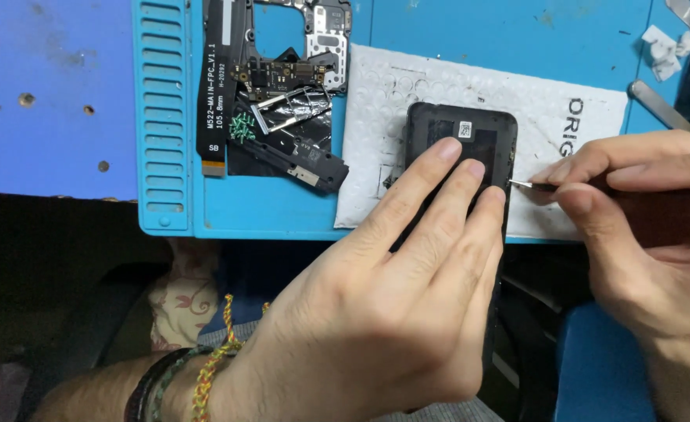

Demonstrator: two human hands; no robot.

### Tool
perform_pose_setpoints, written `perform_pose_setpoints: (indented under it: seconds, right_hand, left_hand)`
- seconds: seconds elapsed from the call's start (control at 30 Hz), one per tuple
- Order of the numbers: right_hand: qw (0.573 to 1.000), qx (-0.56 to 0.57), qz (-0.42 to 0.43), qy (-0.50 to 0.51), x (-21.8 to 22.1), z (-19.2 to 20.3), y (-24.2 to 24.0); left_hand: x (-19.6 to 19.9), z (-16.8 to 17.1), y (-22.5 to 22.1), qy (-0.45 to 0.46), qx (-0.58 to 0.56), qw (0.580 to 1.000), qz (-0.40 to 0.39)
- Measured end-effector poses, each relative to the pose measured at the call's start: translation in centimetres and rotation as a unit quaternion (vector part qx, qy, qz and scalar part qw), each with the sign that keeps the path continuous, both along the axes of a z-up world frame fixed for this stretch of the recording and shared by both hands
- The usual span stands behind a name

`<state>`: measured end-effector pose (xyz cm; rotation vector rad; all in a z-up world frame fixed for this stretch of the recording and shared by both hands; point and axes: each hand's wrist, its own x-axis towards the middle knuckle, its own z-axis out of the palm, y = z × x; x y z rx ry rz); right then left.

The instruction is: Scraping and removing adhesive residue from a mobile phone component using tweezers on a repair bench.

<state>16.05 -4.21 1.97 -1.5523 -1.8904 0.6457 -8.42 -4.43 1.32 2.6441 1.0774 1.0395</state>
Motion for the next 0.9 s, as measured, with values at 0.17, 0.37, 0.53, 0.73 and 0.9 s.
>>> perform_pose_setpoints:
  seconds: [0.17,0.37,0.53,0.73,0.9]
  right_hand:
    - [1.000,-0.014,0.000,0.007,-0.1,0.1,0.1]
    - [0.999,0.022,0.003,0.029,-0.6,-0.2,0.0]
    - [1.000,0.010,0.011,-0.015,-0.6,0.2,0.4]
    - [0.999,0.018,0.036,0.024,-1.1,0.7,0.5]
    - [0.999,0.016,0.004,0.028,-1.2,0.3,0.5]
  left_hand:
    - [0.1,0.0,0.0,0.005,0.012,1.000,0.005]
    - [0.3,0.1,0.1,-0.008,0.023,1.000,0.001]
    - [0.0,0.2,0.3,0.001,0.043,0.999,-0.012]
    - [-0.1,0.6,0.3,0.016,0.050,0.999,-0.008]
    - [0.0,0.3,0.2,0.019,0.057,0.998,-0.004]
